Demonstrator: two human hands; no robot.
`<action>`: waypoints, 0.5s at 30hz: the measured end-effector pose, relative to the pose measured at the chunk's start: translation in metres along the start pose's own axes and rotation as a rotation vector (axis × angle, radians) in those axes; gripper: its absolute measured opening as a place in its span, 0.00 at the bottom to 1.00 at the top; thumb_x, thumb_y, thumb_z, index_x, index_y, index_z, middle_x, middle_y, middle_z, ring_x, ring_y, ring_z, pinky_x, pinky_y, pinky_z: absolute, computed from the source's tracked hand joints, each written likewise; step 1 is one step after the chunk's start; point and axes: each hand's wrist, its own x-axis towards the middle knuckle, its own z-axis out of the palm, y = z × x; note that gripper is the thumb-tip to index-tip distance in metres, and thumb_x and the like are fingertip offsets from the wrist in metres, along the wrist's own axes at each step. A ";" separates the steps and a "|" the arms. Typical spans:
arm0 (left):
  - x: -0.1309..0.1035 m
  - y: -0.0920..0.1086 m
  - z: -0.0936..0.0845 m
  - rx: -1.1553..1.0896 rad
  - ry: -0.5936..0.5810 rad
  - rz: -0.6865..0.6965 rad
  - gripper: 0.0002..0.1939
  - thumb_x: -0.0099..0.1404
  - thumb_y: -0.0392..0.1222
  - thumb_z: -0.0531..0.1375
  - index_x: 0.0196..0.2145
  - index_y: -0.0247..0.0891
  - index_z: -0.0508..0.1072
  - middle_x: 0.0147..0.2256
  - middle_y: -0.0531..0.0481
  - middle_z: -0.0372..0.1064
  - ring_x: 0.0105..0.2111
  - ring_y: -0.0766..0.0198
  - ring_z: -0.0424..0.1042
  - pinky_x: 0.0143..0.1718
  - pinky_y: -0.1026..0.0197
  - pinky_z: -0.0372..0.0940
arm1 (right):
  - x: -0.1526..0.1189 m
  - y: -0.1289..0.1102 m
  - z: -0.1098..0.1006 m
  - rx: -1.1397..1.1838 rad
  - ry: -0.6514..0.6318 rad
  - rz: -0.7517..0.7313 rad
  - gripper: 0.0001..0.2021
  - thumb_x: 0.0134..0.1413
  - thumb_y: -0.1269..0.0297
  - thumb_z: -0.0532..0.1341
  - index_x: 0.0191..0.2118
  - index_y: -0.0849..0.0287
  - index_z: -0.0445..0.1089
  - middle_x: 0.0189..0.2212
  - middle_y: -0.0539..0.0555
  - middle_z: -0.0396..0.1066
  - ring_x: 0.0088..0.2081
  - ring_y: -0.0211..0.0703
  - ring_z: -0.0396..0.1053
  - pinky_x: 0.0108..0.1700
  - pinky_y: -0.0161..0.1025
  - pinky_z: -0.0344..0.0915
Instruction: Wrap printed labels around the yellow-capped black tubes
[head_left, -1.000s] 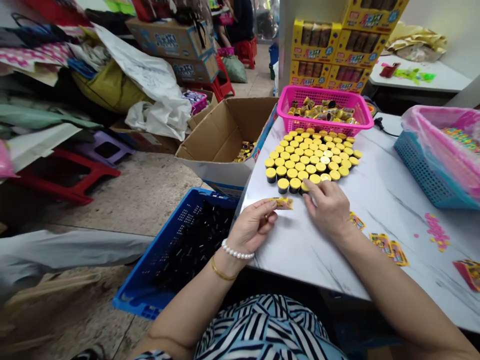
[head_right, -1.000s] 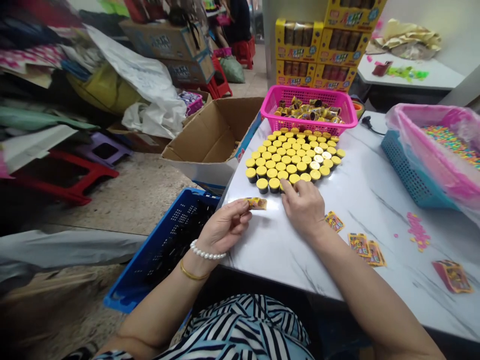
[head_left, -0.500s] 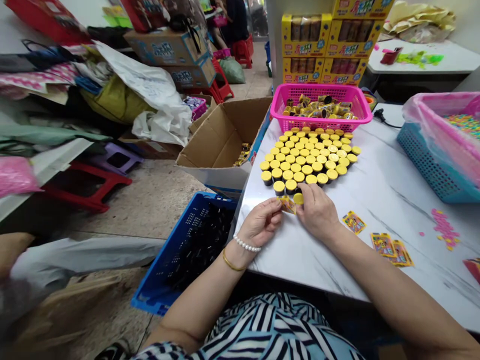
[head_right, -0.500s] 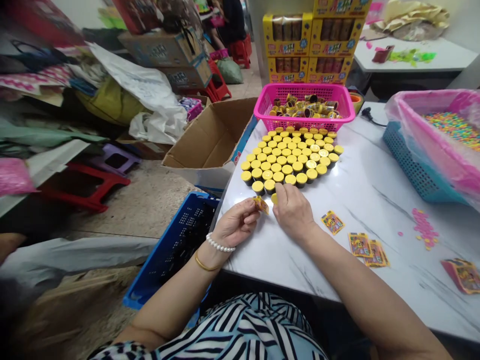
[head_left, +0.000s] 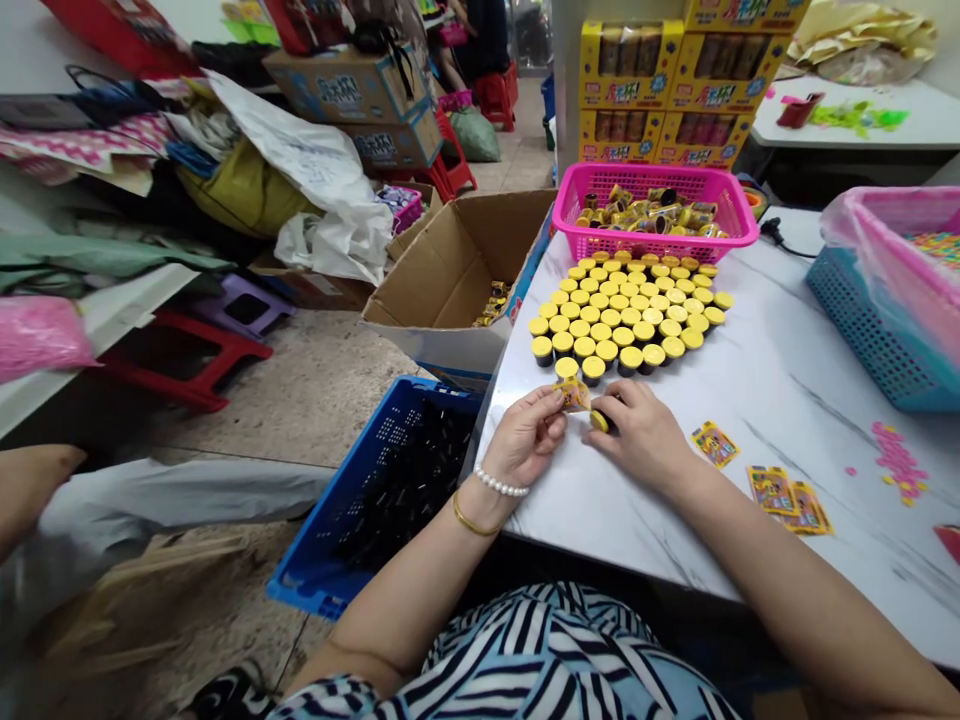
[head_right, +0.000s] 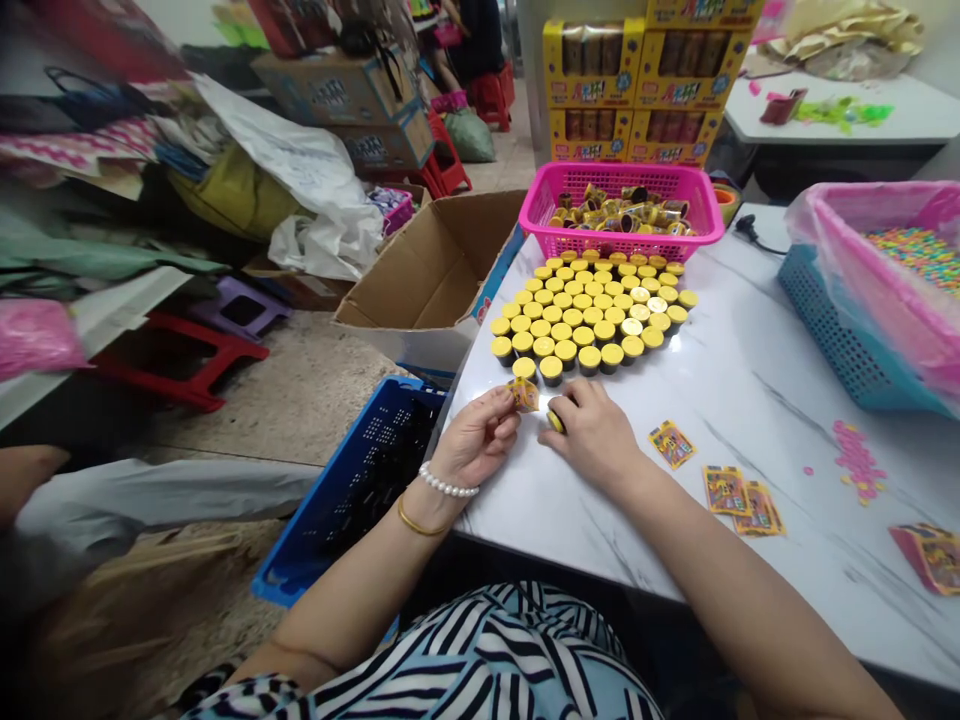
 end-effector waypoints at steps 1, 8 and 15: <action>-0.001 0.000 -0.001 0.000 -0.007 0.000 0.19 0.54 0.40 0.75 0.38 0.31 0.73 0.30 0.53 0.73 0.16 0.80 0.59 0.11 0.76 0.43 | 0.000 0.001 0.000 0.032 0.028 0.020 0.10 0.56 0.59 0.69 0.42 0.58 0.77 0.43 0.60 0.72 0.42 0.51 0.71 0.45 0.49 0.72; -0.003 0.001 -0.002 -0.043 -0.045 -0.008 0.18 0.53 0.40 0.75 0.36 0.31 0.73 0.27 0.55 0.70 0.16 0.80 0.57 0.11 0.75 0.43 | 0.001 0.007 -0.004 0.178 0.118 0.029 0.14 0.62 0.54 0.66 0.48 0.55 0.75 0.37 0.56 0.78 0.41 0.50 0.74 0.45 0.47 0.72; -0.006 0.003 -0.004 -0.041 -0.017 -0.065 0.18 0.52 0.38 0.75 0.36 0.30 0.73 0.34 0.48 0.76 0.17 0.79 0.62 0.11 0.77 0.43 | 0.006 0.019 -0.023 0.575 0.091 0.279 0.14 0.59 0.57 0.67 0.49 0.57 0.77 0.37 0.55 0.78 0.32 0.43 0.73 0.37 0.44 0.72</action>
